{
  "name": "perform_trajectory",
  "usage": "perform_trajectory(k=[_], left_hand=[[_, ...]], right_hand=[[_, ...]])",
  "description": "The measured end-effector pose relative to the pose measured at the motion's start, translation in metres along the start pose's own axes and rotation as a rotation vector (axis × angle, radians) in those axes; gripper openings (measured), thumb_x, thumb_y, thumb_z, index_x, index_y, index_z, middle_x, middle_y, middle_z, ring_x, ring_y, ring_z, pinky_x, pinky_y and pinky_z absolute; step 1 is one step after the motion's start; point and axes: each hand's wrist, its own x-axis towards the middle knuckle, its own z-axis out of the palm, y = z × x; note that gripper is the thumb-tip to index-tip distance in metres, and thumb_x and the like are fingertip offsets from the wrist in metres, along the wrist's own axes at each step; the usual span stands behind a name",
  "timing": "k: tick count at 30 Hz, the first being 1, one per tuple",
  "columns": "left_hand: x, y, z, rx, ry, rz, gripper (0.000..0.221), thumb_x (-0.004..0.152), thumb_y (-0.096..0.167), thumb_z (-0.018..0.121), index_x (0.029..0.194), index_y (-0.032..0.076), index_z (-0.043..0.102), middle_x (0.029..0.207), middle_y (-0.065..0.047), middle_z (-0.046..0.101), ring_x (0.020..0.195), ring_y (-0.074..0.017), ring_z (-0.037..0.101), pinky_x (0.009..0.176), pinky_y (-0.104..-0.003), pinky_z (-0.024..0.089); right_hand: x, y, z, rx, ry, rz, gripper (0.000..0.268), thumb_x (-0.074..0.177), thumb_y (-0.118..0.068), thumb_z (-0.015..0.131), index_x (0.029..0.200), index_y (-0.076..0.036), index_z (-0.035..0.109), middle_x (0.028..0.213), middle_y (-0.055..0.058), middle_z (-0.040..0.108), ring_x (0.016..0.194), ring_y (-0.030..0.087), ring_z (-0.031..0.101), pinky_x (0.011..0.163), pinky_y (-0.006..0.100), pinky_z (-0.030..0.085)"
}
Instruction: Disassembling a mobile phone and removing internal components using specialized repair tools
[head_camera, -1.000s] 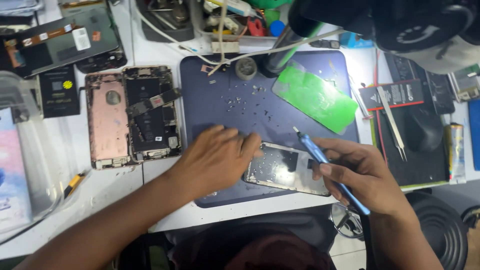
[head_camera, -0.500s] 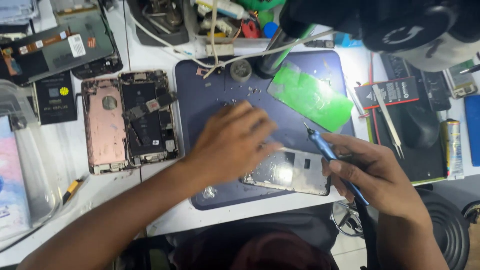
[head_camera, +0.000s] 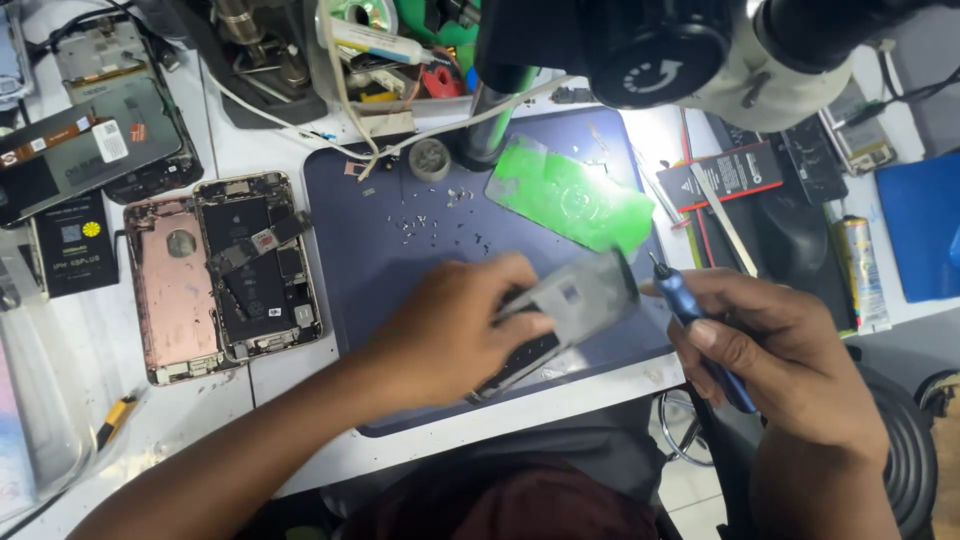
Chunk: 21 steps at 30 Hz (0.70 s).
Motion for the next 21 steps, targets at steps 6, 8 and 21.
perform_trajectory(k=[6, 8, 21], left_hand=[[-0.014, -0.063, 0.014, -0.65, 0.307, -0.05, 0.02, 0.081, 0.013, 0.083, 0.088, 0.014, 0.065, 0.084, 0.004, 0.063, 0.082, -0.0092, 0.056, 0.076, -0.029, 0.05], [-0.015, -0.073, 0.019, -0.674, 0.417, -0.047, 0.032, 0.079, 0.012, 0.083, 0.106, 0.011, 0.066, 0.102, 0.001, 0.068, 0.099, -0.0115, 0.062, 0.091, -0.03, 0.051], [-0.036, -0.047, 0.021, -0.751, 0.492, -0.323, 0.023, 0.081, 0.014, 0.081, 0.102, 0.006, 0.08, 0.095, -0.001, 0.082, 0.094, -0.0114, 0.078, 0.089, -0.027, 0.063]], right_hand=[[0.004, -0.004, 0.017, -0.314, -0.013, 0.184, 0.019, 0.093, -0.016, 0.066, 0.111, -0.009, 0.067, 0.062, -0.002, 0.054, 0.04, 0.008, 0.05, 0.04, 0.023, 0.043], [0.012, -0.004, 0.03, -0.429, -0.045, 0.091, 0.03, 0.096, -0.021, 0.06, 0.123, -0.008, 0.064, 0.096, 0.003, 0.065, 0.077, 0.016, 0.064, 0.066, 0.029, 0.048], [0.028, 0.041, 0.057, -0.749, -0.101, 0.038, 0.05, 0.101, -0.02, 0.058, 0.151, -0.015, 0.053, 0.079, 0.004, 0.053, 0.054, 0.025, 0.051, 0.053, 0.038, 0.042]])
